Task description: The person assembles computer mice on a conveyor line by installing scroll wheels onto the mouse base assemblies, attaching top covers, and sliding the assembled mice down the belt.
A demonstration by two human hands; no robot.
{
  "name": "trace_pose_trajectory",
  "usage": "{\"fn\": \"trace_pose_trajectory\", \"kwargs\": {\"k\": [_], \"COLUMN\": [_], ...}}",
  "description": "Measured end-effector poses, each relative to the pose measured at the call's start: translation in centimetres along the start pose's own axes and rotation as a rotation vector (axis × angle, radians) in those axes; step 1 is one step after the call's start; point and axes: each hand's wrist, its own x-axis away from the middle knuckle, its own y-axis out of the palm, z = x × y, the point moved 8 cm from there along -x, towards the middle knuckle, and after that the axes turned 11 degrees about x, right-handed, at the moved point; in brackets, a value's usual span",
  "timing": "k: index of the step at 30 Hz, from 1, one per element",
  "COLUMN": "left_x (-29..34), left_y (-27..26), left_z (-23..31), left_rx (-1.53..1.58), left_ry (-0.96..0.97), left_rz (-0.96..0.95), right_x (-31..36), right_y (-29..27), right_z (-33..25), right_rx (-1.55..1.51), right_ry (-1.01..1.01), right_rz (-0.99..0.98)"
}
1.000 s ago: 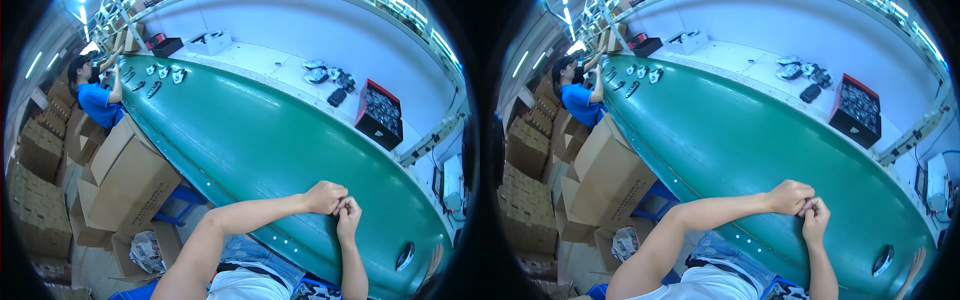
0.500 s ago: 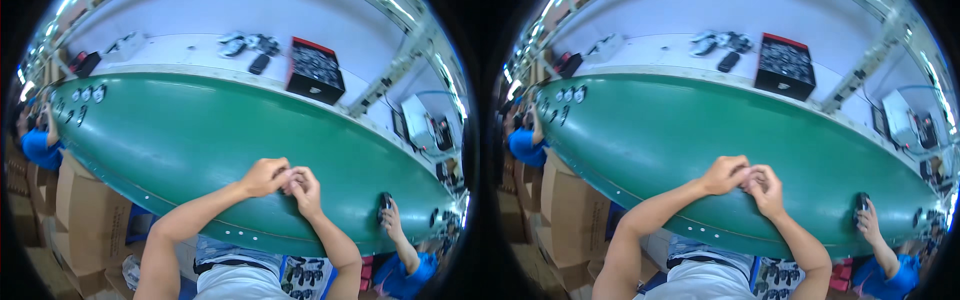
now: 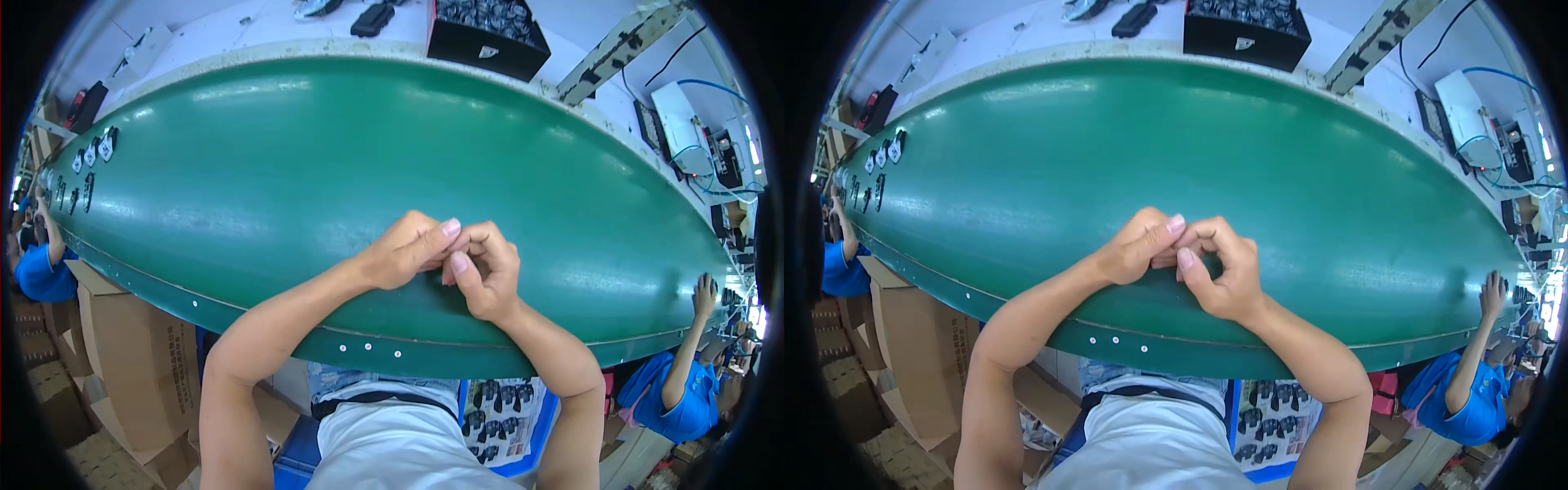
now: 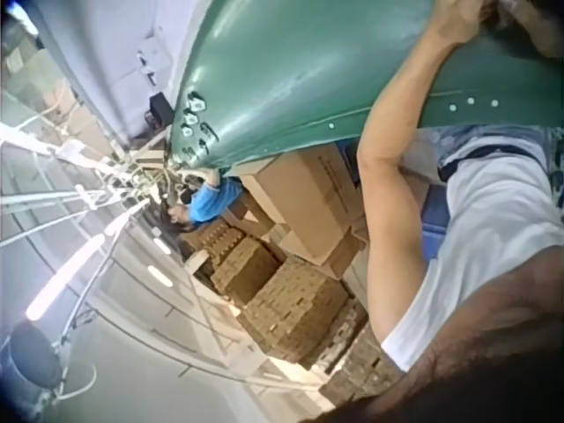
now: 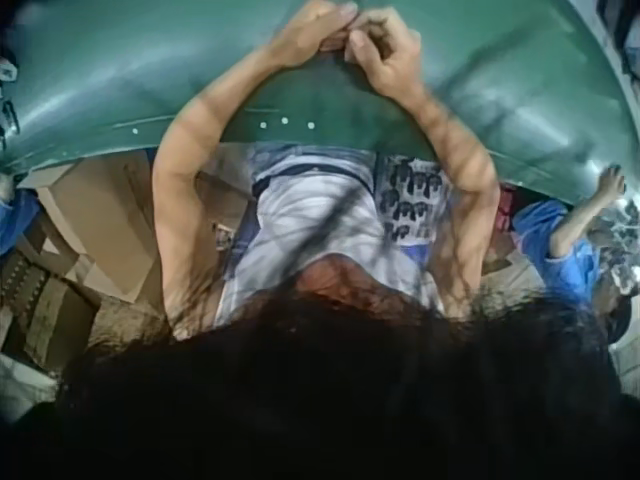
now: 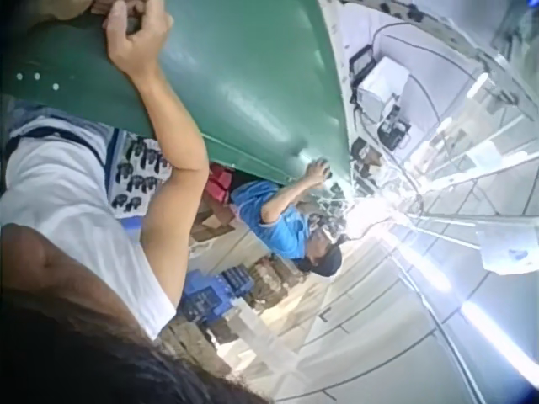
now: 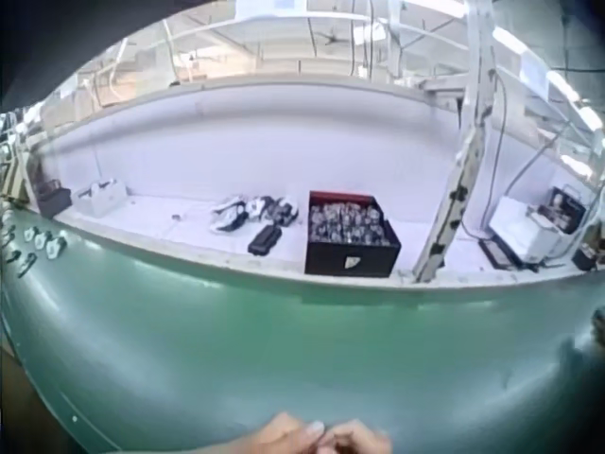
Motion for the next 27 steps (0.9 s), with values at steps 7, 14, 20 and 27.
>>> {"fn": "trace_pose_trajectory", "kwargs": {"k": [7, 14, 20, 27], "left_x": [0.0, 0.1, 0.1, 0.4], "left_y": [-0.2, -0.7, -1.6, -2.5], "left_z": [0.4, 0.8, 0.5, 0.6], "left_rx": [-0.128, -0.364, -0.518, -0.596], "left_ry": [0.003, 0.025, 0.151, 0.212], "left_rz": [0.025, 0.099, 0.246, 0.292], "right_x": [-0.2, -0.7, -0.7, -1.0], "right_y": [-0.1, -0.2, -0.5, -0.6], "right_z": [0.4, 0.7, 1.5, 1.0], "right_rx": [0.020, 0.058, -0.016, -0.066], "right_ry": [-0.023, -0.046, 0.039, 0.008], "right_rz": [-0.002, 0.024, 0.034, 0.064]}}
